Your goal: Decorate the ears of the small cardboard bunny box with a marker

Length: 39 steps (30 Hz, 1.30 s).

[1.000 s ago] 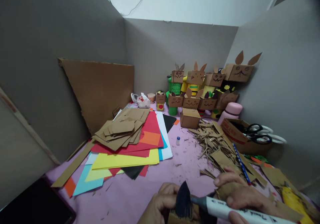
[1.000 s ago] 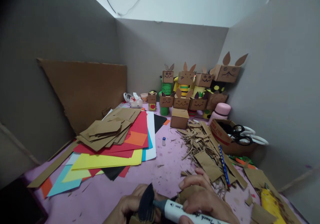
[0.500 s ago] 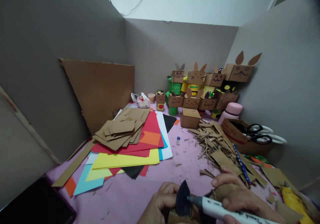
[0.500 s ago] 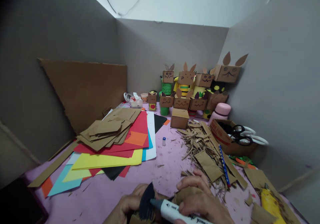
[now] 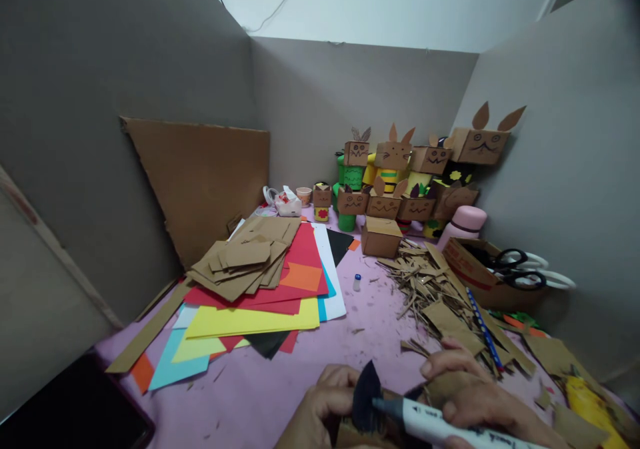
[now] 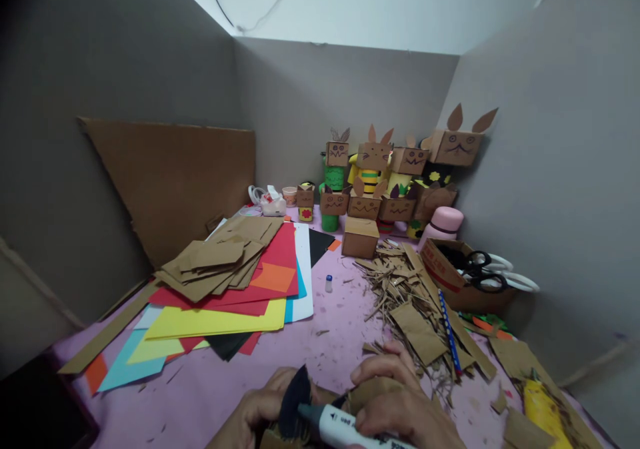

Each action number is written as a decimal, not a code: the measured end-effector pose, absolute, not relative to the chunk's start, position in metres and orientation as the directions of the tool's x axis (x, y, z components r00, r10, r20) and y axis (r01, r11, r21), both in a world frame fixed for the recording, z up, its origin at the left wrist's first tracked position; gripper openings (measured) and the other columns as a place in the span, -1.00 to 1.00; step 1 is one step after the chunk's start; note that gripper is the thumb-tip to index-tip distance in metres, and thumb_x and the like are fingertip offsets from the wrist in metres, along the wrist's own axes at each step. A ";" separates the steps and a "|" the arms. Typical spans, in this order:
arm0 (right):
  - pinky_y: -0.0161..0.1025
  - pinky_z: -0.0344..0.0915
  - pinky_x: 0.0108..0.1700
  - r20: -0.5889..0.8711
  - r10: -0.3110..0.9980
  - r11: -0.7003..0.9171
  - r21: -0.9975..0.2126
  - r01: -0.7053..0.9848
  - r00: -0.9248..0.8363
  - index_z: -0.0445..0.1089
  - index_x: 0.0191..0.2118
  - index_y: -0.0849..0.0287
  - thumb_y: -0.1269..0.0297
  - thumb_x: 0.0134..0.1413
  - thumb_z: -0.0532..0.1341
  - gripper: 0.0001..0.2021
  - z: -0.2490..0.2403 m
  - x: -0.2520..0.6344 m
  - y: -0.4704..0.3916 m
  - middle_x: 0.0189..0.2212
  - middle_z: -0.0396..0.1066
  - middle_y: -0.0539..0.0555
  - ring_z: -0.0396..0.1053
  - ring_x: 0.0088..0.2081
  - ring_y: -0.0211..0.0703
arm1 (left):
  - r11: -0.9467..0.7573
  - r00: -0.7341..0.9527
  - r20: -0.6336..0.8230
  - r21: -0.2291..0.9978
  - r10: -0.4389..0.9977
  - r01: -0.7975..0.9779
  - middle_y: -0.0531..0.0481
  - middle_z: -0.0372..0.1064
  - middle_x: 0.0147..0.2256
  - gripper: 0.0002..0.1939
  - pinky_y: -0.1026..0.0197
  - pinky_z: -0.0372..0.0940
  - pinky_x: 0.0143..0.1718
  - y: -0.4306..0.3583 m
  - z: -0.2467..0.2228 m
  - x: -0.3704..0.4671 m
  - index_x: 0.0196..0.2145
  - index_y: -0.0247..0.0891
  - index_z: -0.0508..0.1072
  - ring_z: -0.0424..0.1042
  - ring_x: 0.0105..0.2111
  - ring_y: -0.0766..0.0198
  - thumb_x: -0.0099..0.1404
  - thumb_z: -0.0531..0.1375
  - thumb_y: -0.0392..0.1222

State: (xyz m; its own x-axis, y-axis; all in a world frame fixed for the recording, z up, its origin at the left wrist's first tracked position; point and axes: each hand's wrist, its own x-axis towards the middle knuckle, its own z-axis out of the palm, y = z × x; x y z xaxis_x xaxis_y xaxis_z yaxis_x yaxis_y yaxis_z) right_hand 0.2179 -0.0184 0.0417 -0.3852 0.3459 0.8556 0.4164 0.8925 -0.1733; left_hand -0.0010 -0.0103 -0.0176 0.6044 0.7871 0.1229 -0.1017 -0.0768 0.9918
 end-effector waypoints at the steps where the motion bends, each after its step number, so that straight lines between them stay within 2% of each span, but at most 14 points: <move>1: -0.35 0.51 -0.21 0.866 0.351 0.891 -0.191 0.413 -0.357 0.35 -0.42 0.10 0.21 0.18 0.20 -0.84 0.040 0.217 -0.018 -0.65 0.45 -0.13 0.55 -0.42 -0.25 | -0.072 0.601 0.122 0.992 0.790 -0.108 0.01 0.39 -0.22 -0.77 0.01 0.05 0.05 -0.011 -0.017 -0.001 -0.30 -0.06 0.61 0.27 -0.09 0.09 0.04 0.37 -0.02; 5: -0.43 0.50 -0.29 0.865 0.302 0.928 -0.172 0.330 -0.401 0.32 -0.52 0.07 0.12 0.21 0.16 -0.71 0.039 0.216 -0.016 -0.66 0.44 -0.16 0.52 -0.52 -0.33 | 0.001 0.598 0.088 0.989 0.797 -0.147 0.04 0.34 -0.19 -0.77 -0.01 0.04 0.08 -0.013 -0.017 -0.001 -0.29 -0.02 0.59 0.23 -0.03 0.08 0.04 0.38 -0.03; 7: -0.43 0.50 -0.28 0.848 0.299 0.932 -0.161 0.325 -0.437 0.33 -0.49 0.08 0.16 0.21 0.17 -0.75 0.039 0.215 -0.016 -0.67 0.44 -0.17 0.54 -0.49 -0.31 | 0.001 0.603 0.088 0.989 0.793 -0.146 0.03 0.35 -0.17 -0.76 -0.01 0.04 0.07 -0.012 -0.017 -0.002 -0.28 -0.02 0.59 0.23 -0.03 0.08 0.04 0.38 -0.03; 9: -0.40 0.51 -0.24 0.847 0.337 0.912 -0.185 0.367 -0.411 0.34 -0.45 0.09 0.19 0.19 0.19 -0.80 0.037 0.214 -0.016 -0.67 0.45 -0.15 0.55 -0.44 -0.27 | -0.032 0.596 0.099 0.992 0.797 -0.122 0.02 0.38 -0.19 -0.78 0.00 0.04 0.06 -0.011 -0.017 -0.002 -0.29 -0.02 0.61 0.25 -0.07 0.09 0.03 0.38 -0.07; 12: -0.43 0.50 -0.31 0.892 0.307 0.910 -0.173 0.376 -0.332 0.31 -0.51 0.08 0.12 0.23 0.13 -0.70 0.034 0.211 -0.016 -0.66 0.45 -0.15 0.53 -0.51 -0.31 | -0.017 0.593 0.075 0.995 0.802 -0.103 0.01 0.39 -0.23 -0.83 0.01 0.03 0.05 -0.009 -0.015 -0.001 -0.37 -0.05 0.63 0.25 -0.09 0.09 0.00 0.41 -0.11; 14: -0.45 0.49 -0.36 0.896 0.276 0.920 -0.142 0.365 -0.347 0.30 -0.55 0.08 0.12 0.25 0.10 -0.65 0.035 0.210 -0.015 -0.66 0.46 -0.14 0.52 -0.54 -0.33 | 0.020 0.594 0.053 0.993 0.803 -0.115 0.02 0.36 -0.22 -0.83 0.01 0.01 0.07 -0.008 -0.014 -0.001 -0.37 -0.05 0.63 0.23 -0.06 0.08 -0.01 0.41 -0.13; 19: -0.33 0.53 -0.28 0.809 0.314 0.920 -0.130 0.370 -0.497 0.36 -0.39 0.08 0.25 0.13 0.24 -0.90 0.041 0.224 -0.015 -0.57 0.53 -0.10 0.57 -0.42 -0.21 | -0.060 0.594 0.103 0.994 0.798 -0.092 0.00 0.40 -0.24 -0.81 0.04 0.06 0.01 -0.009 -0.014 0.000 -0.32 -0.04 0.63 0.27 -0.12 0.10 0.03 0.39 -0.09; 21: -0.27 0.54 -0.25 0.787 0.321 0.921 -0.129 0.369 -0.526 0.37 -0.33 0.05 0.28 0.06 0.29 -0.92 0.038 0.229 -0.018 -0.58 0.51 -0.12 0.57 -0.39 -0.16 | -0.083 0.599 0.115 0.993 0.792 -0.081 -0.03 0.41 -0.22 -0.79 0.04 0.06 0.01 -0.009 -0.015 0.000 -0.31 -0.04 0.63 0.27 -0.11 0.09 0.04 0.37 -0.04; 26: -0.27 0.50 -0.20 0.833 0.475 0.816 -0.297 0.496 -0.282 0.33 -0.30 0.08 0.22 0.12 0.24 -0.90 0.026 0.224 -0.029 -0.55 0.51 -0.06 0.54 -0.27 -0.14 | -0.129 0.626 0.128 0.991 0.769 -0.045 -0.02 0.36 -0.36 -0.73 0.08 0.11 -0.06 -0.004 -0.021 0.002 -0.39 -0.08 0.65 0.27 -0.19 0.11 0.01 0.35 0.11; 28: -0.32 0.49 -0.19 0.863 0.436 0.826 -0.271 0.494 -0.256 0.34 -0.34 0.10 0.21 0.14 0.23 -0.89 0.027 0.220 -0.030 -0.58 0.50 -0.07 0.54 -0.30 -0.18 | -0.134 0.632 0.130 0.990 0.764 -0.042 -0.03 0.35 -0.37 -0.70 0.08 0.11 -0.08 -0.002 -0.020 0.003 -0.41 -0.09 0.65 0.27 -0.21 0.11 -0.01 0.35 0.14; 31: -0.35 0.49 -0.21 0.882 0.358 0.872 -0.198 0.448 -0.307 0.37 -0.38 0.11 0.24 0.11 0.25 -0.90 0.030 0.220 -0.027 -0.62 0.47 -0.10 0.54 -0.38 -0.20 | -0.101 0.603 0.107 0.994 0.791 -0.044 -0.01 0.32 -0.34 -0.76 0.08 0.09 -0.06 -0.001 -0.017 0.003 -0.37 -0.07 0.64 0.26 -0.20 0.13 0.01 0.36 0.06; 35: -0.29 0.49 -0.18 0.854 0.460 0.827 -0.313 0.468 -0.243 0.37 -0.32 0.11 0.26 0.11 0.25 -0.93 0.029 0.224 -0.026 -0.55 0.50 -0.06 0.54 -0.29 -0.15 | -0.057 0.595 0.073 0.997 0.801 -0.045 0.02 0.29 -0.34 -0.84 0.09 0.09 -0.02 -0.004 -0.012 0.002 -0.39 -0.06 0.64 0.25 -0.18 0.15 0.01 0.39 -0.06; 39: -0.23 0.47 -0.09 0.853 0.392 0.886 -0.250 0.390 -0.345 0.35 -0.38 0.08 0.22 0.19 0.18 -0.87 0.025 0.223 -0.025 -0.63 0.43 -0.12 0.55 -0.36 -0.20 | -0.003 0.612 0.044 0.998 0.790 -0.069 0.01 0.34 -0.26 -0.84 0.02 0.05 0.06 -0.008 -0.010 -0.001 -0.37 -0.07 0.63 0.24 -0.09 0.10 0.00 0.40 -0.15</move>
State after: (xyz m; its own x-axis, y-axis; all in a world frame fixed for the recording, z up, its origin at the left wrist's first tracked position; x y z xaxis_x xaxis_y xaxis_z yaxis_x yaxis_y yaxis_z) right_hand 0.2228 -0.0252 0.0253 -0.3452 0.3922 0.8527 0.3899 0.8863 -0.2498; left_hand -0.0007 -0.0077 -0.0100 0.6121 0.7896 0.0442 -0.0685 -0.0028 0.9976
